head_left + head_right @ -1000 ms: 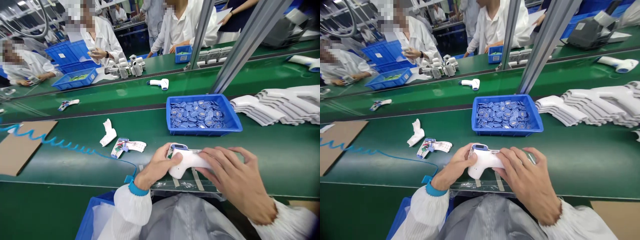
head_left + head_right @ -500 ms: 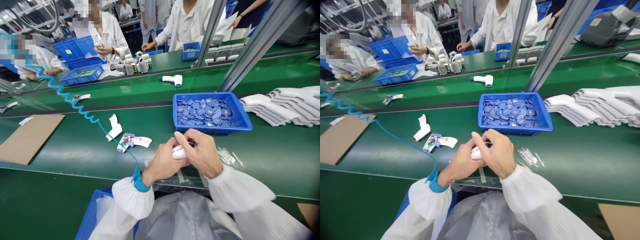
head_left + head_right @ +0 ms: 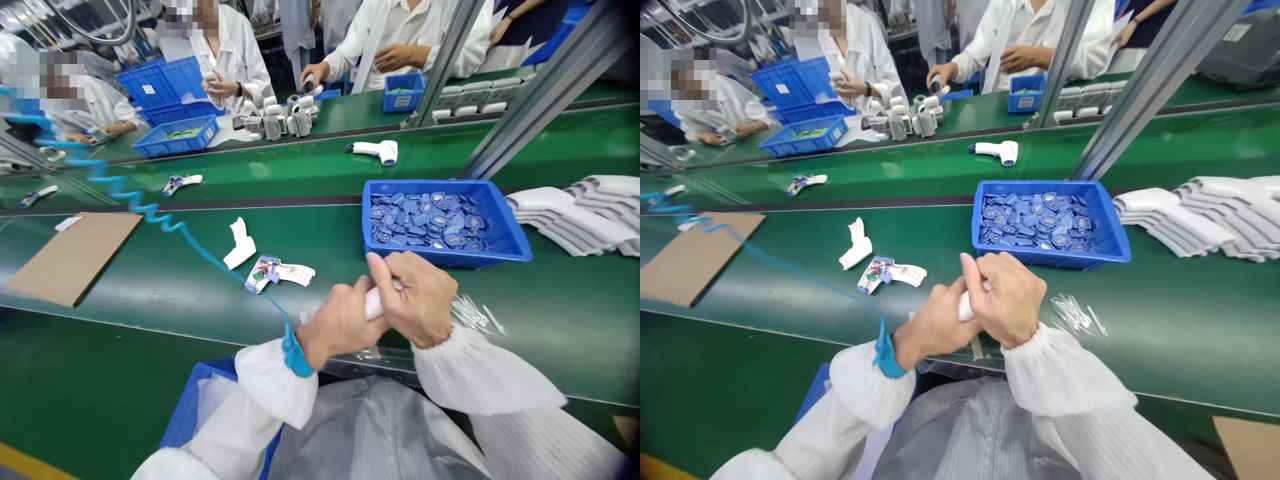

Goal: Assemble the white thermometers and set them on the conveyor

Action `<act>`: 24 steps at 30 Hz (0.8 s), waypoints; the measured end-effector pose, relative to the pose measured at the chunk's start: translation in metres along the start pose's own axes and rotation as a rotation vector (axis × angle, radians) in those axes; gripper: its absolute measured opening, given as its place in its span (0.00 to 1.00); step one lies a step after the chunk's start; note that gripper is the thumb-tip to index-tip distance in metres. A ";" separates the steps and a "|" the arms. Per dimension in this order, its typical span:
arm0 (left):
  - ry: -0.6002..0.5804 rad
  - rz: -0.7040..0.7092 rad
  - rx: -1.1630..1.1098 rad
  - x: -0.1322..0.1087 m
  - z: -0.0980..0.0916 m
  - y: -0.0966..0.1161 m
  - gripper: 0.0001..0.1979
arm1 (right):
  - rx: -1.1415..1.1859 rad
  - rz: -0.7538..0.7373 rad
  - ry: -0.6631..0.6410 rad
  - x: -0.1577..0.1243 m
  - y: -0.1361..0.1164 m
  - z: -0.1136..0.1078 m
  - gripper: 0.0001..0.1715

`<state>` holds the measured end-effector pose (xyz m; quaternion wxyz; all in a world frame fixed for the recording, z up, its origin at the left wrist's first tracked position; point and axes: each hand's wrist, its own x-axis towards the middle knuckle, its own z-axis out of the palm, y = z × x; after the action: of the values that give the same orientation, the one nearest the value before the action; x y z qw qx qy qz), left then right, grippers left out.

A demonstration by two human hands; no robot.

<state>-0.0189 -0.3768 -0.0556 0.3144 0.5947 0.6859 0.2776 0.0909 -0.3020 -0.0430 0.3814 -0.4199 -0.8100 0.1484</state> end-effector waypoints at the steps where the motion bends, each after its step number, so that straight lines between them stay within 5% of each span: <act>1: 0.030 -0.011 0.037 -0.001 0.003 0.001 0.17 | -0.003 0.012 -0.020 0.000 -0.002 0.003 0.33; 6: 0.040 -0.088 -0.007 -0.016 -0.004 -0.005 0.17 | 0.034 0.039 -0.231 0.017 0.002 0.005 0.34; 10: 0.070 -0.089 0.077 -0.035 -0.033 -0.024 0.16 | -0.064 -0.084 -0.326 0.065 0.044 -0.003 0.24; 14: 0.125 0.087 0.368 -0.030 -0.040 -0.025 0.20 | -0.248 -0.281 -0.453 0.112 0.094 0.011 0.14; 18: -0.018 0.147 0.691 -0.012 -0.029 -0.010 0.07 | -0.289 -0.356 -0.564 0.126 0.112 0.028 0.08; 21: 0.061 0.048 0.522 -0.008 -0.031 -0.005 0.07 | -0.295 -0.365 -0.555 0.124 0.112 0.024 0.10; 24: 0.141 -0.067 0.116 -0.009 -0.038 -0.005 0.11 | -0.289 -0.317 -0.473 0.112 0.101 0.008 0.12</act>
<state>-0.0499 -0.3864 -0.0343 0.2395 0.5677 0.7406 0.2679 0.1027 -0.1521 -0.0495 0.1371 -0.2921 -0.9444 0.0640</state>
